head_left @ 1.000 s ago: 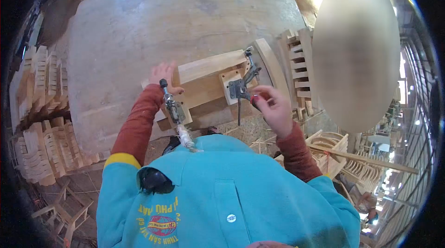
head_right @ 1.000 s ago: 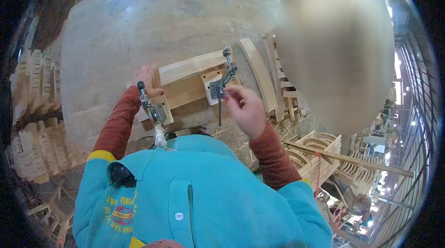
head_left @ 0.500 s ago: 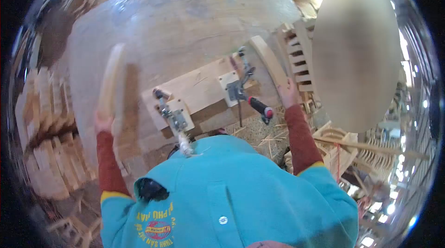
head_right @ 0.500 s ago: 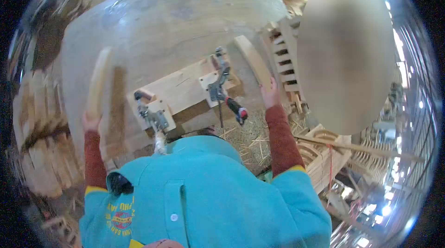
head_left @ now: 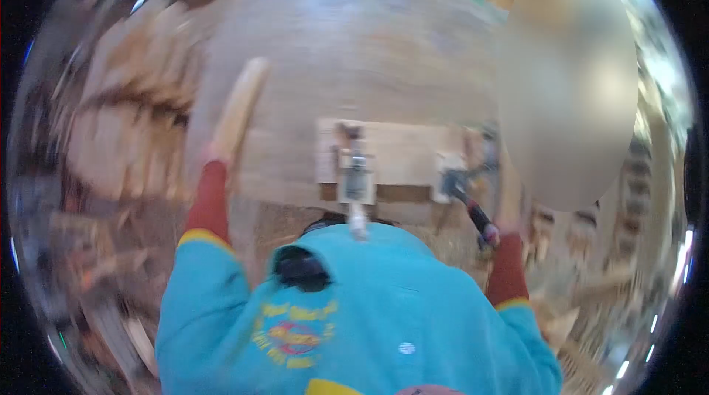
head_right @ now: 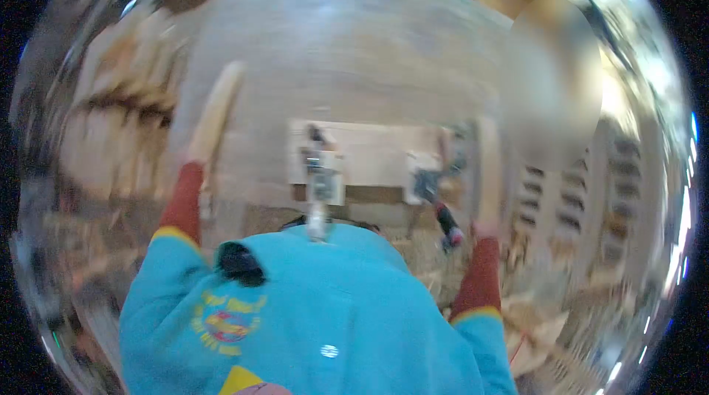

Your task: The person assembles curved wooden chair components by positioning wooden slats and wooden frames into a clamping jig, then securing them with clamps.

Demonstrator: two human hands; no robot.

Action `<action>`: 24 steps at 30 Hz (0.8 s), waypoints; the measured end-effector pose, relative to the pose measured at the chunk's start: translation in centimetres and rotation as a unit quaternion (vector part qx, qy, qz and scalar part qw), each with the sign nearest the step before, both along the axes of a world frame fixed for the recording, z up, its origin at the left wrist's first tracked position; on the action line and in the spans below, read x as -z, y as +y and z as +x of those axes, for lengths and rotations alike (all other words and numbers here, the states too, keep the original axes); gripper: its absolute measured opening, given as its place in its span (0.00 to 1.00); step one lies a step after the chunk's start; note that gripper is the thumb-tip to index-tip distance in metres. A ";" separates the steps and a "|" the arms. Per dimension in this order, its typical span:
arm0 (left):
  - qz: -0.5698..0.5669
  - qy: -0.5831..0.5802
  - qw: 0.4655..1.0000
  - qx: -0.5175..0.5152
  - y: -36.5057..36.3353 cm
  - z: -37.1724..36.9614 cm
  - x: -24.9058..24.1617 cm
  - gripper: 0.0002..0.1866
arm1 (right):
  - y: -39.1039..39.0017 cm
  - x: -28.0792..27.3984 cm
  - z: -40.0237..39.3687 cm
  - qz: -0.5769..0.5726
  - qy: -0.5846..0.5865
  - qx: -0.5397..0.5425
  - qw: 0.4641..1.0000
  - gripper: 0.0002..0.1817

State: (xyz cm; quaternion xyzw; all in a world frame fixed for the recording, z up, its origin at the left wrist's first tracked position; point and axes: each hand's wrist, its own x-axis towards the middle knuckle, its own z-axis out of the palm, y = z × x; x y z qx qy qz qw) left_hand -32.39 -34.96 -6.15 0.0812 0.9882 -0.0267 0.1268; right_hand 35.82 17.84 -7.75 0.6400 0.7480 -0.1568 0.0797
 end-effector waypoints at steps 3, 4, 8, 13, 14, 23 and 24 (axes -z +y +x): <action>0.012 -0.006 0.997 -0.080 0.9 -0.1 -1.4 0.33 | -1.8 -2.0 -1.9 0.010 0.000 0.000 1.000 0.29; 0.016 -0.001 0.995 -0.094 0.9 -0.7 -1.5 0.33 | -2.5 -2.6 -2.2 0.020 0.000 0.005 1.000 0.28; 0.007 0.063 0.995 -0.074 0.4 -4.0 -1.2 0.36 | -1.5 -2.2 1.0 0.091 0.029 0.030 0.995 0.21; 0.024 0.024 0.991 -0.133 1.1 -7.2 -0.4 0.39 | -1.5 -6.4 0.4 -0.045 0.456 0.094 0.884 0.24; 0.021 0.007 0.989 -0.144 1.6 -7.6 -0.4 0.39 | -1.8 -8.7 -0.6 -0.012 0.432 0.060 0.900 0.26; 0.379 0.123 0.878 0.265 20.8 -3.7 -13.2 0.37 | -5.8 -28.7 -16.2 0.268 0.171 -0.352 0.880 0.41; 0.427 0.103 0.811 0.386 24.4 0.2 -18.5 0.37 | -5.9 -30.4 -17.9 0.269 0.175 -0.406 0.855 0.40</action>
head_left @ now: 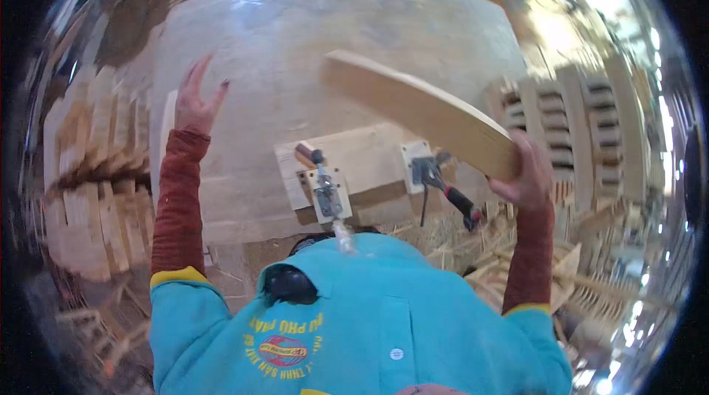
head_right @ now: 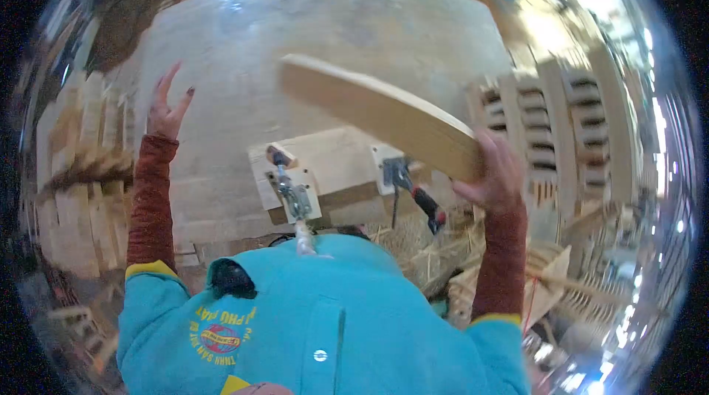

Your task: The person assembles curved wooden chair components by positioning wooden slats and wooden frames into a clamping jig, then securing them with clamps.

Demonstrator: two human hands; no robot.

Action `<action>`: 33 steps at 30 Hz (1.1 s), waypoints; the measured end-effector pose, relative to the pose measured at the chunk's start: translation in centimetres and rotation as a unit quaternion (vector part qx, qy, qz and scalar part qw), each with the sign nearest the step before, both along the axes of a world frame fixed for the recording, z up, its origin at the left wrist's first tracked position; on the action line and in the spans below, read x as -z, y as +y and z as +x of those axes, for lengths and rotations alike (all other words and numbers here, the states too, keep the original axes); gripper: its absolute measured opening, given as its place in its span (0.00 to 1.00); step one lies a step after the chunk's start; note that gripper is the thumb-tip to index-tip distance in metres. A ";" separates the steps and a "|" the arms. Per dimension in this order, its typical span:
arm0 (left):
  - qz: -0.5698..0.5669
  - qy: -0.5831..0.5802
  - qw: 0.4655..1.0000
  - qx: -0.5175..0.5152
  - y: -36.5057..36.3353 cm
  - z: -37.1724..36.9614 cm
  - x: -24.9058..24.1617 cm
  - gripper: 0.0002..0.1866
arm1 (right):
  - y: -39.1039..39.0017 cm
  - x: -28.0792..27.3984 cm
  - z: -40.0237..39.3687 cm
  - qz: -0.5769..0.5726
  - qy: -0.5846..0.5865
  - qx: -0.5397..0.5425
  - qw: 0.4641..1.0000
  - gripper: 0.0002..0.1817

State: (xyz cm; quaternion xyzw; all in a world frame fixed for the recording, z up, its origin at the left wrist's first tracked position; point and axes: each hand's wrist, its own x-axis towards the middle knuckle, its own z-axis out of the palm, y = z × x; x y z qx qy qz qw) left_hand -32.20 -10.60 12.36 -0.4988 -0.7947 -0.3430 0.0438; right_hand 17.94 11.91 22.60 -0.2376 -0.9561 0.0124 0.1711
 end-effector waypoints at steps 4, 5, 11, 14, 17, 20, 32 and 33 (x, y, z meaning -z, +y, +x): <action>-0.032 0.052 0.936 0.347 7.4 11.3 -7.7 0.39 | -0.7 -2.8 -4.6 0.030 -0.035 -0.142 0.989 0.41; -0.099 -0.034 0.917 0.385 7.6 13.2 -7.8 0.40 | -0.5 -2.8 -5.0 0.028 -0.033 -0.169 0.985 0.41; -0.179 -0.097 0.886 0.417 7.9 17.1 -7.2 0.42 | 0.1 -1.7 -5.0 -0.026 -0.068 -0.157 0.985 0.43; -0.168 -0.119 0.896 0.394 8.1 15.2 -4.4 0.41 | 0.1 0.3 -3.6 -0.024 0.010 -0.049 0.998 0.44; -0.168 -0.151 0.897 0.379 8.4 13.6 -3.0 0.39 | 0.4 1.2 -1.9 -0.089 0.089 0.022 0.992 0.44; -0.187 -0.145 0.897 0.374 8.4 13.7 -3.9 0.37 | 0.2 1.3 -2.1 -0.152 0.130 0.049 0.979 0.42; -0.166 0.081 0.872 0.454 9.6 14.5 -12.6 0.34 | -3.2 -1.3 -9.1 -0.348 -0.085 -0.073 0.931 0.28; -0.150 0.103 0.878 0.443 9.4 14.0 -13.1 0.34 | -3.8 -0.9 -9.1 -0.350 -0.035 -0.059 0.934 0.27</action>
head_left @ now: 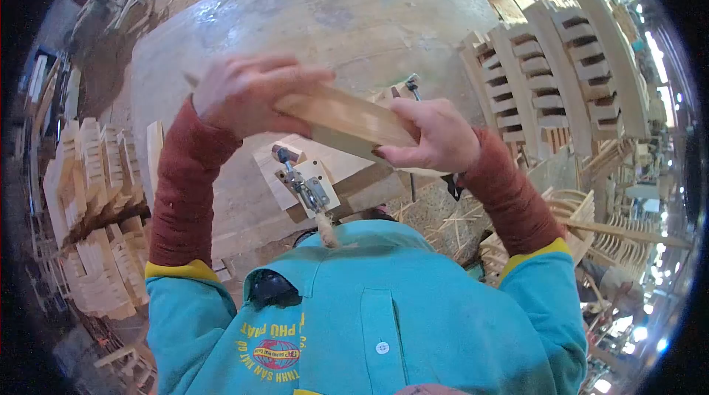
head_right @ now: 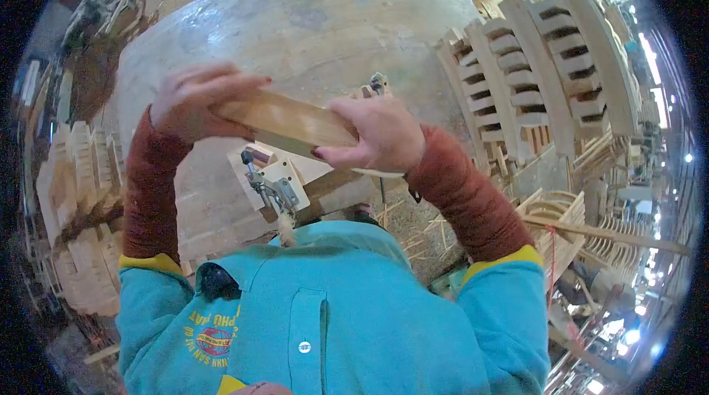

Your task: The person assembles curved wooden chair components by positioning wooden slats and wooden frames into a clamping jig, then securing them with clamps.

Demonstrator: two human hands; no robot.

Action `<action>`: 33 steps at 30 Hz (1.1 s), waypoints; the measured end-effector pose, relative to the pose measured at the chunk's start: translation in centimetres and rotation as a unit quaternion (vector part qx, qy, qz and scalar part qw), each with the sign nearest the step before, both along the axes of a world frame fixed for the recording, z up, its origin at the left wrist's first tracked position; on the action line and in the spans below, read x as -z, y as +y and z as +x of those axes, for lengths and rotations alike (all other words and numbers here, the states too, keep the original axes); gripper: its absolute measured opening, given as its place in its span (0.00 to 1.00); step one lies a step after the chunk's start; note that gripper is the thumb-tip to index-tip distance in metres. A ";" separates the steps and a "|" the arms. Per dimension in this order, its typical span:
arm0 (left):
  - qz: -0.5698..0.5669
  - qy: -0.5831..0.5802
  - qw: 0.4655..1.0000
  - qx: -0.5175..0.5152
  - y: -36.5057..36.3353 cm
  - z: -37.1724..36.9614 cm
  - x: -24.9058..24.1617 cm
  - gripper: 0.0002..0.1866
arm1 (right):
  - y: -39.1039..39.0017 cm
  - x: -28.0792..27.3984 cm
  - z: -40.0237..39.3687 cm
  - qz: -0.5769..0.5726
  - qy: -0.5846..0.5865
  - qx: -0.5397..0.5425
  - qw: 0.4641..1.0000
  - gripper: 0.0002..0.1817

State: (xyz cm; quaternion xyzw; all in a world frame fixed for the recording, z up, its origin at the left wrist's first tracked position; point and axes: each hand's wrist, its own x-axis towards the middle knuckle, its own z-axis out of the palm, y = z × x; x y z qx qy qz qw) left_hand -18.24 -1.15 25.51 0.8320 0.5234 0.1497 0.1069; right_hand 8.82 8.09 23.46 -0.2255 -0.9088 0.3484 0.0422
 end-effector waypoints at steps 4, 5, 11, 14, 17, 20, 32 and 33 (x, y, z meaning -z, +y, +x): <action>0.442 -0.218 0.850 -0.186 -0.6 0.5 -1.9 0.31 | -1.4 0.9 -0.8 -0.078 0.155 0.121 0.977 0.22; 0.391 -0.367 0.782 -0.317 0.0 2.6 -0.4 0.31 | -1.8 0.6 -1.3 -0.105 0.185 0.148 0.966 0.21; -0.050 -0.784 0.549 -0.286 -3.3 10.9 5.4 0.32 | -3.8 1.7 -3.0 -0.158 0.216 0.083 0.960 0.25; -0.024 -0.801 0.516 -0.302 -3.1 11.5 5.5 0.37 | -3.6 3.0 -3.7 -0.363 0.215 0.037 0.906 0.20; -0.016 -0.804 0.520 -0.288 -3.5 10.8 7.7 0.33 | -5.1 3.8 -4.7 -0.314 0.288 0.049 0.903 0.13; 0.001 -0.792 0.523 -0.314 -3.5 11.1 7.7 0.36 | -5.5 2.8 -3.8 -0.139 0.259 0.075 0.953 0.10; 0.029 -0.832 0.439 -0.338 -3.6 8.4 6.2 0.33 | -3.9 0.3 -0.7 -0.375 0.455 0.206 0.781 0.14; 0.038 -0.831 0.442 -0.336 -3.4 8.1 6.2 0.33 | -3.5 -0.2 -0.2 -0.422 0.397 0.204 0.789 0.14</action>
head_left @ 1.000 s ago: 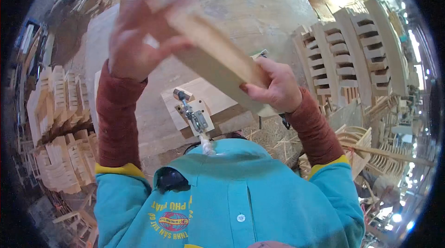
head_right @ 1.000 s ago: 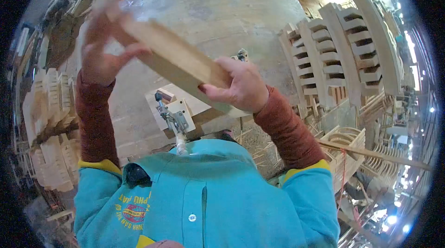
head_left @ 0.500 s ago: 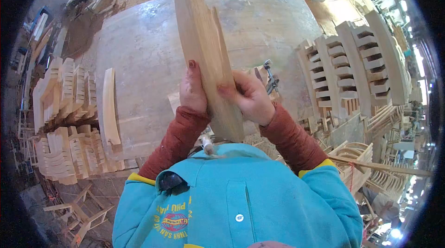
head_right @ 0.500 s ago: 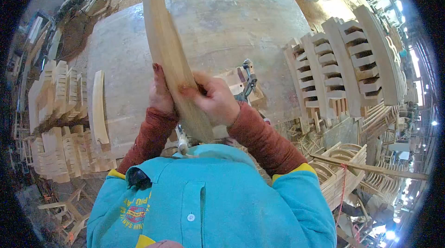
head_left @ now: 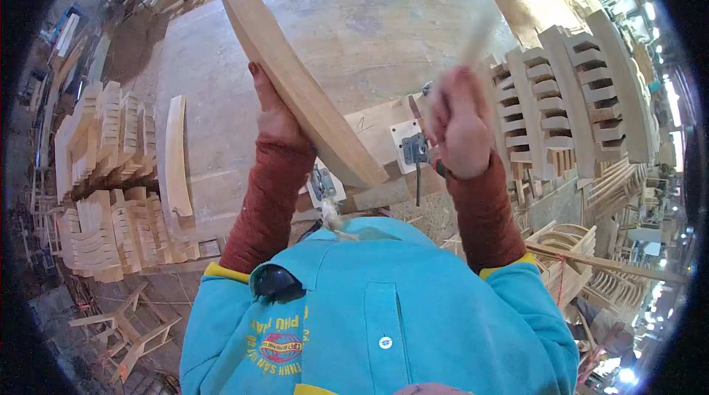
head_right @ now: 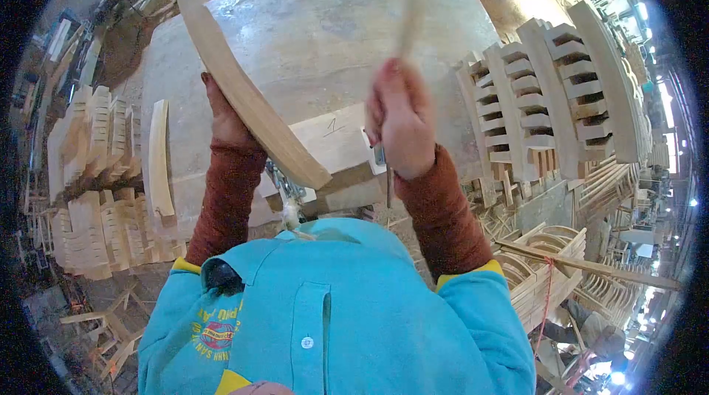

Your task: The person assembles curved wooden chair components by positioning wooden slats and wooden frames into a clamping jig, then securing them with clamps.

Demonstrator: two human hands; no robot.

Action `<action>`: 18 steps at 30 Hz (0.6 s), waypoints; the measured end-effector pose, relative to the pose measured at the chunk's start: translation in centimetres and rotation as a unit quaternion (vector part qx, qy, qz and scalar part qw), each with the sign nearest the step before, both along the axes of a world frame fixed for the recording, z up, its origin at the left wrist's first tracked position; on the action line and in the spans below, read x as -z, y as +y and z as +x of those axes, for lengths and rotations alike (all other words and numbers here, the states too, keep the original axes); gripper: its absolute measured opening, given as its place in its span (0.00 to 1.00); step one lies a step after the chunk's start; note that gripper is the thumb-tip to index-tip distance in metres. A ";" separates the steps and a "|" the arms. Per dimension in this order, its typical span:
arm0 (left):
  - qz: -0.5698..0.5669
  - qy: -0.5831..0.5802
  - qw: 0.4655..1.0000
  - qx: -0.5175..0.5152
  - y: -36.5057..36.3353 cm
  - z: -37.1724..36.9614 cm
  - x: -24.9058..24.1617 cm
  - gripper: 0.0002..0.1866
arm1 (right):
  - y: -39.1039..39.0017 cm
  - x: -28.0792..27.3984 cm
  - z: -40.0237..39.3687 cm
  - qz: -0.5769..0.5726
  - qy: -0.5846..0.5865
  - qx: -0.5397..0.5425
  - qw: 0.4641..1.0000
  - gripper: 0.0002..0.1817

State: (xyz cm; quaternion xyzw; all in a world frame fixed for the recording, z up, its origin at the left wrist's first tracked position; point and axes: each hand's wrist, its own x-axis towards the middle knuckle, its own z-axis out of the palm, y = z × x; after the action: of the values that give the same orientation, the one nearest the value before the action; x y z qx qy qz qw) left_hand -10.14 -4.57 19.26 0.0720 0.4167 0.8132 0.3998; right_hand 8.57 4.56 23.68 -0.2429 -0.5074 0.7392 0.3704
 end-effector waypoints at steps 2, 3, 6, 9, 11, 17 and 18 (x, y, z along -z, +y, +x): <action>0.011 0.010 1.000 -0.012 0.3 -0.1 0.2 0.32 | -0.6 0.6 -0.9 0.076 -0.143 -0.067 0.985 0.13; 0.016 0.001 1.000 -0.022 0.6 0.4 -0.4 0.33 | -0.7 2.2 -1.3 0.174 -0.154 -0.107 0.967 0.13; 0.011 -0.003 1.000 -0.025 1.2 1.6 -1.7 0.33 | -2.0 3.1 -2.7 0.245 -0.125 -0.160 0.948 0.12; -0.020 0.035 0.999 0.013 0.7 0.9 -1.1 0.35 | -1.8 2.8 -2.7 0.443 -0.129 -0.141 0.876 0.10; -0.024 0.050 0.998 0.017 0.6 1.1 -0.8 0.36 | -1.4 2.6 -2.3 0.550 -0.129 -0.087 0.821 0.09; -0.033 0.080 0.996 0.039 0.9 1.9 1.1 0.34 | -2.3 2.2 -1.6 0.108 0.060 -0.039 0.992 0.09; -0.060 0.109 0.992 0.036 0.8 2.1 0.3 0.34 | -1.2 2.0 -1.5 0.079 0.154 -0.042 0.984 0.10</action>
State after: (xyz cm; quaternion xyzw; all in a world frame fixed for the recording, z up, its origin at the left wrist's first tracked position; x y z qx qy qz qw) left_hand -7.99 -3.76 18.94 0.1515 0.5032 0.7588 0.3848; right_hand 7.10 3.33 21.71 -0.0749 -0.5111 0.7401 0.4306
